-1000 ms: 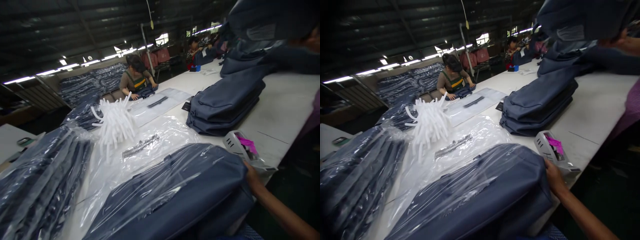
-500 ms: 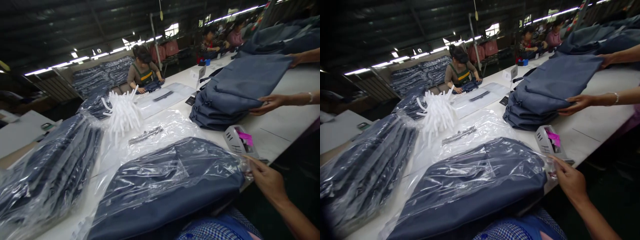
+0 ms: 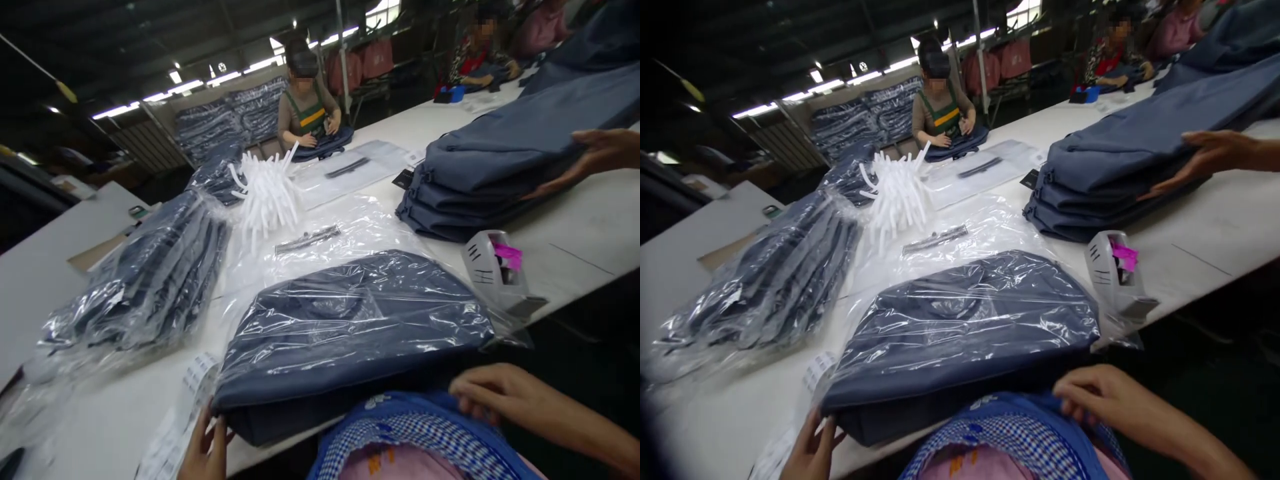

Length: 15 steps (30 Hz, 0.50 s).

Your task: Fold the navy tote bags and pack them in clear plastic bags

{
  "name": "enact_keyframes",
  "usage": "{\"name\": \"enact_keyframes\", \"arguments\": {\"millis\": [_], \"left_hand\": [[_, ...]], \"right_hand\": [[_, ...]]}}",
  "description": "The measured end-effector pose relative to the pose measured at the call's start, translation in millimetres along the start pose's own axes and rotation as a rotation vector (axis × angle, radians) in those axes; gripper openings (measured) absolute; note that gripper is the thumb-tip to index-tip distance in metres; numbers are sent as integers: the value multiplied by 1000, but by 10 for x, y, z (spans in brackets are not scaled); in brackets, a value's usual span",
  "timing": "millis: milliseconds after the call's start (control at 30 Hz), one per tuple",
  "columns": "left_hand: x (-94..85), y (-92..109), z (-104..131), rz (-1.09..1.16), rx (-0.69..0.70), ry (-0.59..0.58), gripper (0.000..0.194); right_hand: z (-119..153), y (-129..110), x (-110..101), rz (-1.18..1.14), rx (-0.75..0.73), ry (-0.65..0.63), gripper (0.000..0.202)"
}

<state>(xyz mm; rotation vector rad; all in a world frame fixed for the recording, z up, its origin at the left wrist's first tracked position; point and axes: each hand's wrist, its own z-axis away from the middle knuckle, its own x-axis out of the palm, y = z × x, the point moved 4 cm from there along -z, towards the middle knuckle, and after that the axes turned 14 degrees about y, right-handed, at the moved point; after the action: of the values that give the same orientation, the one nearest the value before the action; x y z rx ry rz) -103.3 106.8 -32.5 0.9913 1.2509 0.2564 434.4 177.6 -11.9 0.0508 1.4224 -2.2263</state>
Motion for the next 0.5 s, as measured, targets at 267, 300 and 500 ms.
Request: {"name": "enact_keyframes", "arguments": {"millis": [267,300,500], "left_hand": [[53,-87,-19,72,171,82,58],[57,-109,-8,100,163,76,59],[54,-212,17,305,81,20,66]], "right_hand": [[-691,-614,1475,-124,-328,-464,60],[-769,-629,1613,-100,-356,-526,64],[-1238,-631,2237,-198,-326,-683,84]]}}
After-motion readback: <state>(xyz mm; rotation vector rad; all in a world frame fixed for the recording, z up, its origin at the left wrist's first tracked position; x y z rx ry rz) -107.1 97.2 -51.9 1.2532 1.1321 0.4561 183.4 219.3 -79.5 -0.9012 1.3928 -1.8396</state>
